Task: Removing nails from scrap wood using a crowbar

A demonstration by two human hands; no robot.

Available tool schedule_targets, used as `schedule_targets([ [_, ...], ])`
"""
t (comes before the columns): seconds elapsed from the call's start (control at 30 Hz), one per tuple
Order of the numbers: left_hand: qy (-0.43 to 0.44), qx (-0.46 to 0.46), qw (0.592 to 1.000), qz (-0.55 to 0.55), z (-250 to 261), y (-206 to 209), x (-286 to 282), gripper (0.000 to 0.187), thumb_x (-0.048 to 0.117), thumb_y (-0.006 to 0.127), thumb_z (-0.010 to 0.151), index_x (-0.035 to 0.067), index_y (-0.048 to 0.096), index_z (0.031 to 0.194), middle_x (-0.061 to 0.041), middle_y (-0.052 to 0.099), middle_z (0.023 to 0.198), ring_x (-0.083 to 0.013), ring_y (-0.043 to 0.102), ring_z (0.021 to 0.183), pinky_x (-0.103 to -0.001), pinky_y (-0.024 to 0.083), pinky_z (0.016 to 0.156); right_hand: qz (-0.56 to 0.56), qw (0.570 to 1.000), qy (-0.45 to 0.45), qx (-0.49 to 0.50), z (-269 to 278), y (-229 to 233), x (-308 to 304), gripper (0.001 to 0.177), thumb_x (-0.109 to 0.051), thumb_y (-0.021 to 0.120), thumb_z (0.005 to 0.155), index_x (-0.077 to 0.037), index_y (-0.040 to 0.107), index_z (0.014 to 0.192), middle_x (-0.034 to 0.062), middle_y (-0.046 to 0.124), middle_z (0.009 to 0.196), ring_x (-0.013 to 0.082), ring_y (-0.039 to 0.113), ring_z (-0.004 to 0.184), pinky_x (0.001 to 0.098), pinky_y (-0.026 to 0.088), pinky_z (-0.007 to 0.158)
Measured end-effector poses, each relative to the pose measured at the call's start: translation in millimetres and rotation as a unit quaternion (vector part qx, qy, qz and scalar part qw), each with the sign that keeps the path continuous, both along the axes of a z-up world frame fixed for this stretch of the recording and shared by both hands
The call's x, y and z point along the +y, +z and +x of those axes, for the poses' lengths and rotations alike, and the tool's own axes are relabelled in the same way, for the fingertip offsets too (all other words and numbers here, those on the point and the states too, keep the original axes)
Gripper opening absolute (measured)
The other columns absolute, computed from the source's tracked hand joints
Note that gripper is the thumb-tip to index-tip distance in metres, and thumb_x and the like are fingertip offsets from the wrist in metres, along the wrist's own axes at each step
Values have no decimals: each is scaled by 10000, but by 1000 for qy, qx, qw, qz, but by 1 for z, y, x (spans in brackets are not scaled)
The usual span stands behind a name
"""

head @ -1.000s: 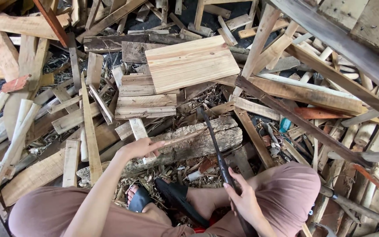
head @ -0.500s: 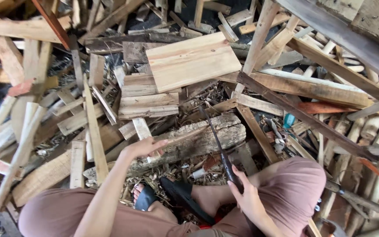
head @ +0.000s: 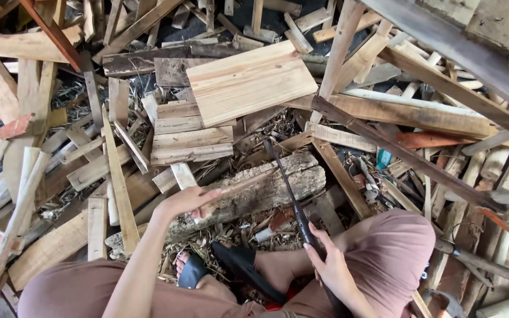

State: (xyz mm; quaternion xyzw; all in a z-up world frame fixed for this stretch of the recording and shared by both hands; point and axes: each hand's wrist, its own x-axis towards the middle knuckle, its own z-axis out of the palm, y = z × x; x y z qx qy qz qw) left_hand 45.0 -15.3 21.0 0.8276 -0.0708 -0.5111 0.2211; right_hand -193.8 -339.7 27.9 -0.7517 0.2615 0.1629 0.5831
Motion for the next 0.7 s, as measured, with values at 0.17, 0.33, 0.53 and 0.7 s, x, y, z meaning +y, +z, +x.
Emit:
schedule_targets([
  [0.17, -115, -258, 956, 74, -3, -10, 3, 511, 611, 560, 902, 198, 629, 1195, 10, 725, 726, -108, 624, 530, -239, 534, 568, 113, 992, -46, -12, -3, -19, -6, 555, -92, 622, 956, -171, 513, 1494, 95, 563, 541, 162, 462, 327, 299, 342, 274],
  [0.33, -261, -327, 907, 49, 17, -47, 28, 493, 501, 460, 1028, 82, 602, 1247, -60, 629, 616, -136, 598, 467, -224, 600, 498, 373, 918, -138, 8, -8, -50, -18, 518, -229, 586, 978, -215, 467, 1482, 170, 558, 620, 195, 482, 348, 299, 353, 249],
  [0.53, -224, -274, 933, 66, 12, -65, 41, 583, 555, 448, 1014, 105, 571, 1363, -54, 602, 652, -123, 517, 476, -209, 519, 464, -55, 997, 50, -11, 20, 36, 6, 805, -71, 693, 888, -307, 365, 1585, 105, 788, 942, 141, 563, 374, 259, 495, 277],
  [0.7, -194, -278, 940, 28, 13, -70, 46, 615, 576, 457, 985, 69, 605, 1300, -96, 664, 696, -173, 644, 562, -291, 610, 598, -163, 926, -6, -339, 11, 92, -2, 647, -5, 716, 824, -4, 467, 1422, 167, 758, 935, 122, 651, 447, 203, 533, 340],
])
